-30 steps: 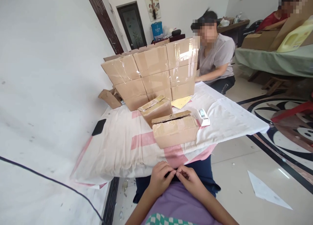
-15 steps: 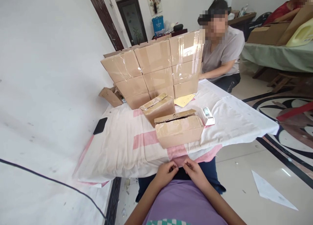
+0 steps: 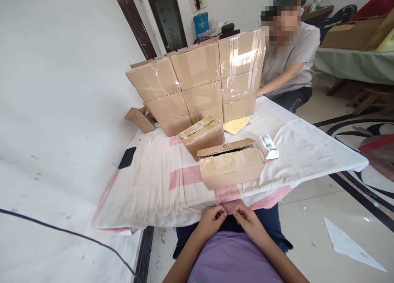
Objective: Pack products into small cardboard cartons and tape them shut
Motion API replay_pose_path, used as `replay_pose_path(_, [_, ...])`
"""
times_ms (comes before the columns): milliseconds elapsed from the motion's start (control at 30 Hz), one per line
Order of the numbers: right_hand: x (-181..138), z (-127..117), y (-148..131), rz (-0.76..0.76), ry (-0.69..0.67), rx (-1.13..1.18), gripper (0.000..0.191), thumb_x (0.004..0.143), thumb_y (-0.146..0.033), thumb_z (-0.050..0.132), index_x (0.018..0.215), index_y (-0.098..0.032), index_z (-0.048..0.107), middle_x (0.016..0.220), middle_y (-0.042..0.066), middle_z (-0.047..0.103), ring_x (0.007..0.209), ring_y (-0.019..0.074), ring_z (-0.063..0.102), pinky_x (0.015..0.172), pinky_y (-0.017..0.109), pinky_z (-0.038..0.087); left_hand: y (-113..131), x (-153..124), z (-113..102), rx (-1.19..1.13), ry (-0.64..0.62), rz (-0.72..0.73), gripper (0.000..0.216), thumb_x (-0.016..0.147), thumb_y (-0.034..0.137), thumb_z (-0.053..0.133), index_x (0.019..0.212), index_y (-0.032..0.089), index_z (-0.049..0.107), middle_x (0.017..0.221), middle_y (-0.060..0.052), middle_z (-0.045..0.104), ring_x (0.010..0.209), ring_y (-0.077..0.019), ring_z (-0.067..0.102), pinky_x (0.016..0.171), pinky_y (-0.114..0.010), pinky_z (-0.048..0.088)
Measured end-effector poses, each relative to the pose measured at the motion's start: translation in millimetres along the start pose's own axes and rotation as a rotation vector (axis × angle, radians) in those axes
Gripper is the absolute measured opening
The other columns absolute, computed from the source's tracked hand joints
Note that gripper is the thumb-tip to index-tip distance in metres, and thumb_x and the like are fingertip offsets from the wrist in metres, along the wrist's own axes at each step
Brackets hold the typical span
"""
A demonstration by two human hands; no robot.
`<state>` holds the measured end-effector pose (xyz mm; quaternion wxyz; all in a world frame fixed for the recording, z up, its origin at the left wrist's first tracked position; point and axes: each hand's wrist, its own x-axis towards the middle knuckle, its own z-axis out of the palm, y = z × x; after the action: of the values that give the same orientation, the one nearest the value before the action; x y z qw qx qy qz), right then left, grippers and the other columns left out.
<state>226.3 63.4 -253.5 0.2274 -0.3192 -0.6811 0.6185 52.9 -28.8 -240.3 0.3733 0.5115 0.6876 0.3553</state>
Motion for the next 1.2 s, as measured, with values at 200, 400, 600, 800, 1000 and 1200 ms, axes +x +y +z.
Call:
replay_pose_path(200, [0.4, 1.6, -1.9, 0.015, -0.036, -0.033, 0.053, 0.094, -0.065, 0.051, 0.068, -0.020, 0.041, 0.064, -0.002, 0.040, 0.062, 0.0129, 0.037, 0.059, 0.026, 0.029, 2.3, -1.9, -0.8, -0.007, -0.006, 0.003, 0.019, 0.093, 0.029, 0.059, 0.085, 0.018, 0.073, 0.078, 0.000, 0.072, 0.068, -0.0130, 0.059, 0.065, -0.023, 0.039])
replay_pose_path(400, [0.8, 1.0, -4.5, 0.030, -0.045, -0.032, 0.052, 0.094, -0.064, 0.052, 0.069, -0.020, 0.043, 0.065, -0.002, 0.041, 0.061, 0.0131, 0.037, 0.058, 0.026, 0.029, 2.1, -2.3, -1.1, -0.009, -0.012, 0.013, 0.019, 0.094, 0.027, 0.059, 0.085, 0.018, 0.073, 0.077, 0.001, 0.071, 0.068, -0.0129, 0.059, 0.065, -0.023, 0.040])
replay_pose_path(600, [0.4, 2.1, -4.9, 0.024, -0.048, -0.057, 0.050, 0.094, -0.062, 0.052, 0.068, -0.020, 0.042, 0.064, -0.002, 0.041, 0.061, 0.0132, 0.039, 0.059, 0.026, 0.030, 0.2, -2.5, -1.0, -0.012, -0.017, 0.028, 0.017, 0.094, 0.026, 0.059, 0.085, 0.019, 0.073, 0.079, 0.001, 0.072, 0.070, -0.0128, 0.060, 0.066, -0.023, 0.040])
replay_pose_path(800, [-0.4, 2.5, -6.2, 0.020, -0.057, -0.065, 0.048, 0.094, -0.059, 0.051, 0.068, -0.020, 0.041, 0.064, -0.002, 0.040, 0.062, 0.0131, 0.037, 0.060, 0.026, 0.029, 1.4, -2.1, -1.2, -0.017, -0.015, 0.028, 0.018, 0.093, 0.026, 0.058, 0.083, 0.018, 0.071, 0.076, 0.001, 0.070, 0.069, -0.0123, 0.058, 0.065, -0.022, 0.038])
replay_pose_path(1000, [0.6, 2.8, -5.8, 0.020, -0.058, -0.065, 0.044, 0.094, -0.055, 0.050, 0.068, -0.020, 0.041, 0.065, -0.002, 0.039, 0.062, 0.0129, 0.036, 0.060, 0.026, 0.028, 1.2, -2.8, -0.9, -0.025, -0.016, 0.031, 0.019, 0.094, 0.028, 0.057, 0.083, 0.019, 0.070, 0.077, 0.002, 0.069, 0.070, -0.0120, 0.058, 0.066, -0.022, 0.038])
replay_pose_path(1200, [2.0, 4.5, -3.7, 0.009, -0.051, -0.072, 0.042, 0.094, -0.052, 0.051, 0.068, -0.020, 0.040, 0.064, -0.002, 0.040, 0.061, 0.0129, 0.037, 0.060, 0.026, 0.027, -0.1, -3.6, -0.5, -0.019, -0.013, 0.023, 0.021, 0.095, 0.030, 0.057, 0.082, 0.019, 0.069, 0.074, 0.002, 0.067, 0.069, -0.0121, 0.057, 0.066, -0.022, 0.036])
